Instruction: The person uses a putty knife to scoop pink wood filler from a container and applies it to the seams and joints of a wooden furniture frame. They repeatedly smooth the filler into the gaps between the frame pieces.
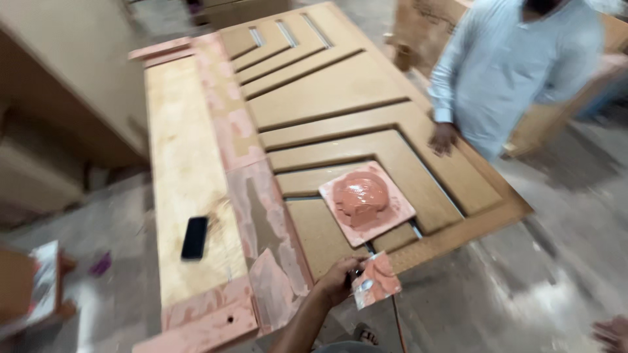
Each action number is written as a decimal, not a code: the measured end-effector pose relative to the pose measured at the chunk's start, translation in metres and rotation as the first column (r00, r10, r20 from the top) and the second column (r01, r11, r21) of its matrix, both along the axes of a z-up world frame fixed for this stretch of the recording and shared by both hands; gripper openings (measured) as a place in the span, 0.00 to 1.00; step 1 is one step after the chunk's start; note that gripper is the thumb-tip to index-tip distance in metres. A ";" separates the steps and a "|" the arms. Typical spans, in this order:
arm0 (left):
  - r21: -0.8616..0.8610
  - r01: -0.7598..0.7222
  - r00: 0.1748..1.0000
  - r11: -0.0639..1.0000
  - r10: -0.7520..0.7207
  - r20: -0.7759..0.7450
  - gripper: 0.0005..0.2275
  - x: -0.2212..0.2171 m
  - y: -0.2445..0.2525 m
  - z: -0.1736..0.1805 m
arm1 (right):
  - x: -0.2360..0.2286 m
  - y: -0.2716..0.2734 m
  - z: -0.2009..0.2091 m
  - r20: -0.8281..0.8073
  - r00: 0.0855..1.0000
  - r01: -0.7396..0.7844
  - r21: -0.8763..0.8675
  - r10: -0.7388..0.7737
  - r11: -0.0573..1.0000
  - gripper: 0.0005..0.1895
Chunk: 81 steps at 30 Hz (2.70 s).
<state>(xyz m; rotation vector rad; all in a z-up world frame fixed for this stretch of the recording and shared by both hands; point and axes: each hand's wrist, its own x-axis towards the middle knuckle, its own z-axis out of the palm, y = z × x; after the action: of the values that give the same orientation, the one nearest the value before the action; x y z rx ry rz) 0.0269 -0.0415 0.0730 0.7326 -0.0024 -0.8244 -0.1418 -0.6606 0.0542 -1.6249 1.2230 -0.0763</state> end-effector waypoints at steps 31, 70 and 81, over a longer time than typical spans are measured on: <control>0.061 -0.963 0.218 0.264 0.622 0.752 0.10 0.107 0.217 0.244 | 0.182 0.291 -0.081 0.004 0.061 -0.993 -0.103 0.998 0.061 0.29; 0.222 -0.404 0.914 0.887 0.387 0.117 0.17 -0.001 -0.042 0.039 | 0.158 0.278 0.180 0.608 -0.141 -0.943 0.157 0.781 -0.293 0.35; 0.076 -0.128 0.981 0.989 0.115 0.158 0.18 0.004 -0.080 0.072 | 0.152 0.296 0.191 -0.060 -0.272 -0.723 -0.646 0.960 -0.245 0.50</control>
<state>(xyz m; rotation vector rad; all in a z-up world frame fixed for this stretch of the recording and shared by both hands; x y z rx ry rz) 0.0310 -0.1218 0.1445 0.8676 -0.0602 -0.6527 0.0105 -0.3650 0.2452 -2.3376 -0.9868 0.2284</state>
